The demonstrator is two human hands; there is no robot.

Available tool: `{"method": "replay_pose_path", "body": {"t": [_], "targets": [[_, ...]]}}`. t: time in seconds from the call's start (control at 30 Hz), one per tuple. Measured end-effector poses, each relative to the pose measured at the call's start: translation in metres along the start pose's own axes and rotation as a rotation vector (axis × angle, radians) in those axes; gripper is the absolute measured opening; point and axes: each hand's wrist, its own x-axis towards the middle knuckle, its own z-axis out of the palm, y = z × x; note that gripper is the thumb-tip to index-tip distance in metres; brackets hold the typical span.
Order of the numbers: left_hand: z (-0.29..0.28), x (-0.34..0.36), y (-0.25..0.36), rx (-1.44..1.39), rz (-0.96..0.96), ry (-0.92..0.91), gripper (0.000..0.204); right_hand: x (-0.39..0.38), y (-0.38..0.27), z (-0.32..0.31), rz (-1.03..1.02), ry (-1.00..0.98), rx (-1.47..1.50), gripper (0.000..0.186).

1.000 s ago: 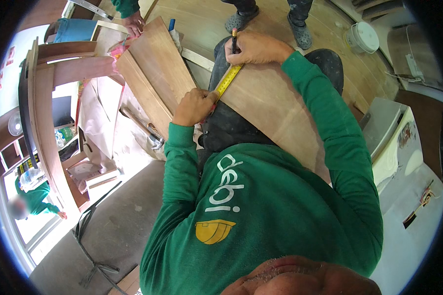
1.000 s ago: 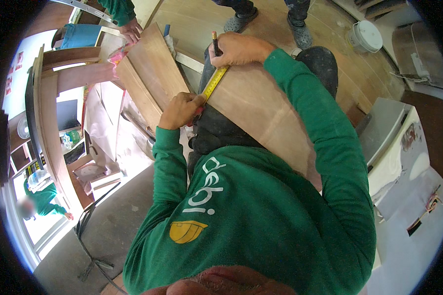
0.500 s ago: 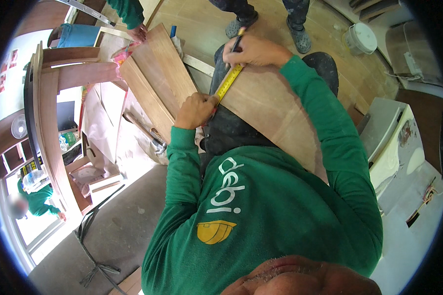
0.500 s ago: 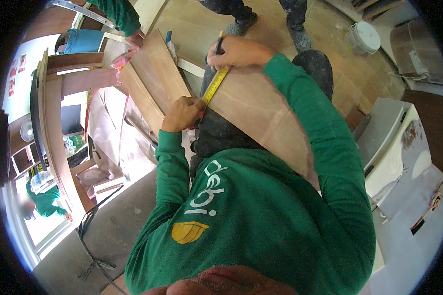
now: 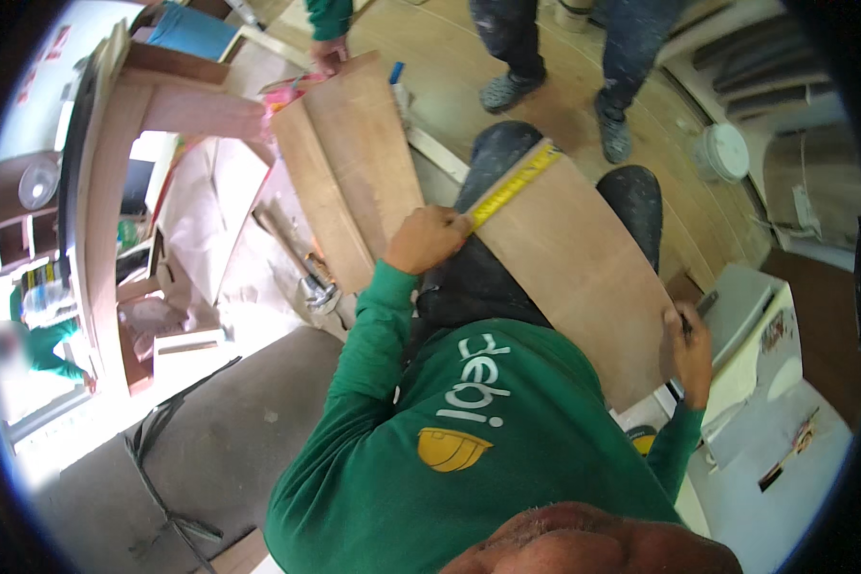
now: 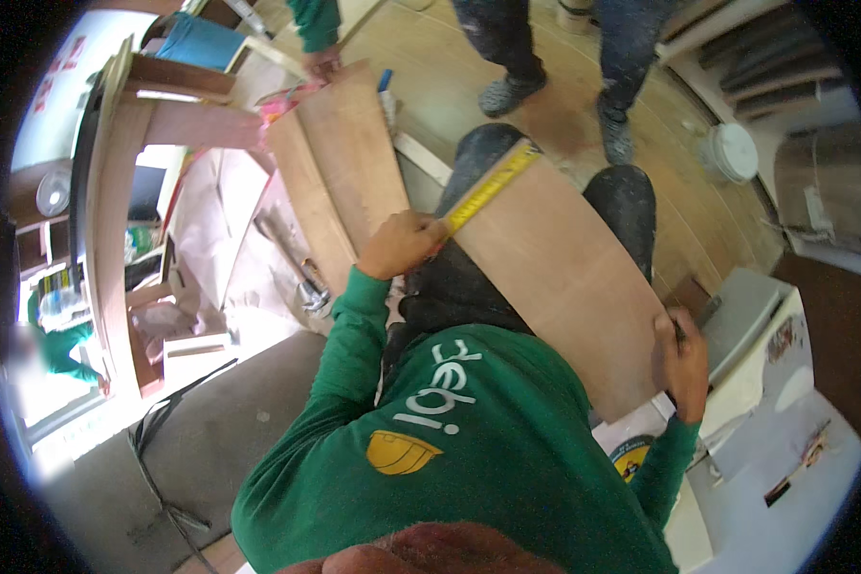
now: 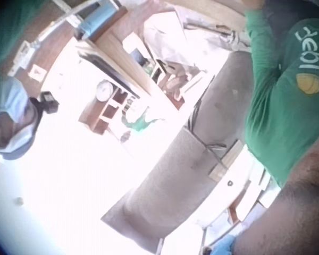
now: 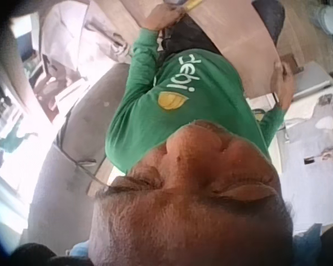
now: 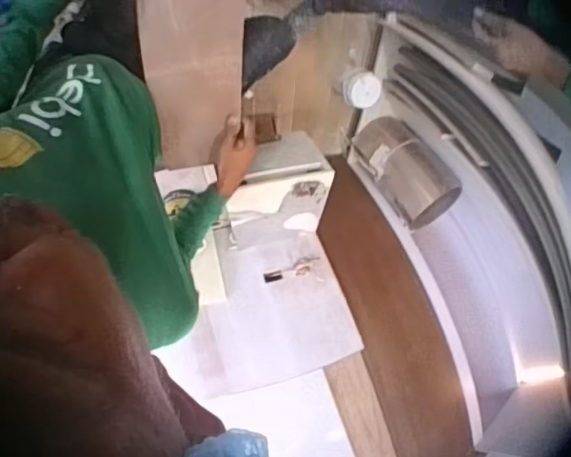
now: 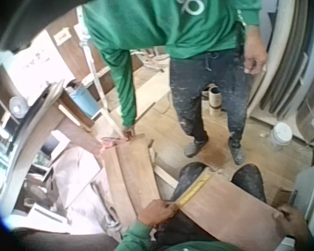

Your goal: The person measures and marks a piece of wood using a tape measure and pencil, then uses a hand saw to cut along the marked line. The person handles the wood and tools while seated on the floor.

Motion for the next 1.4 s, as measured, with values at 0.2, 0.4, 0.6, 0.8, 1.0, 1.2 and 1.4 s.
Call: {"method": "replay_pose_path", "body": {"t": [0.2,0.4,0.6,0.8,1.0,1.2,1.4], "targets": [[-0.027,-0.005,0.052,0.030,0.198,0.244,0.045,0.006,-0.001,0.012,0.041,0.083,0.085,0.049],[-0.045,0.000,0.101,0.020,0.446,0.329,0.036,0.059,-0.075,0.036,-0.013,0.126,0.110,0.043],[-0.021,0.001,0.077,0.100,0.357,0.308,0.036,0.060,-0.062,0.059,-0.071,0.214,0.231,0.039],[-0.010,0.023,0.063,0.187,0.259,0.271,0.038,0.068,-0.049,0.082,-0.081,0.199,0.195,0.032],[-0.018,0.035,0.069,0.283,0.351,0.214,0.035,0.029,-0.060,0.083,-0.163,0.196,0.114,0.030],[-0.009,0.042,0.071,0.348,0.362,0.148,0.036,0.030,-0.067,0.077,-0.260,0.407,-0.029,0.035],[0.000,0.052,0.062,0.416,0.359,0.172,0.032,0.032,-0.100,0.057,-0.246,0.304,0.198,0.033]]}}
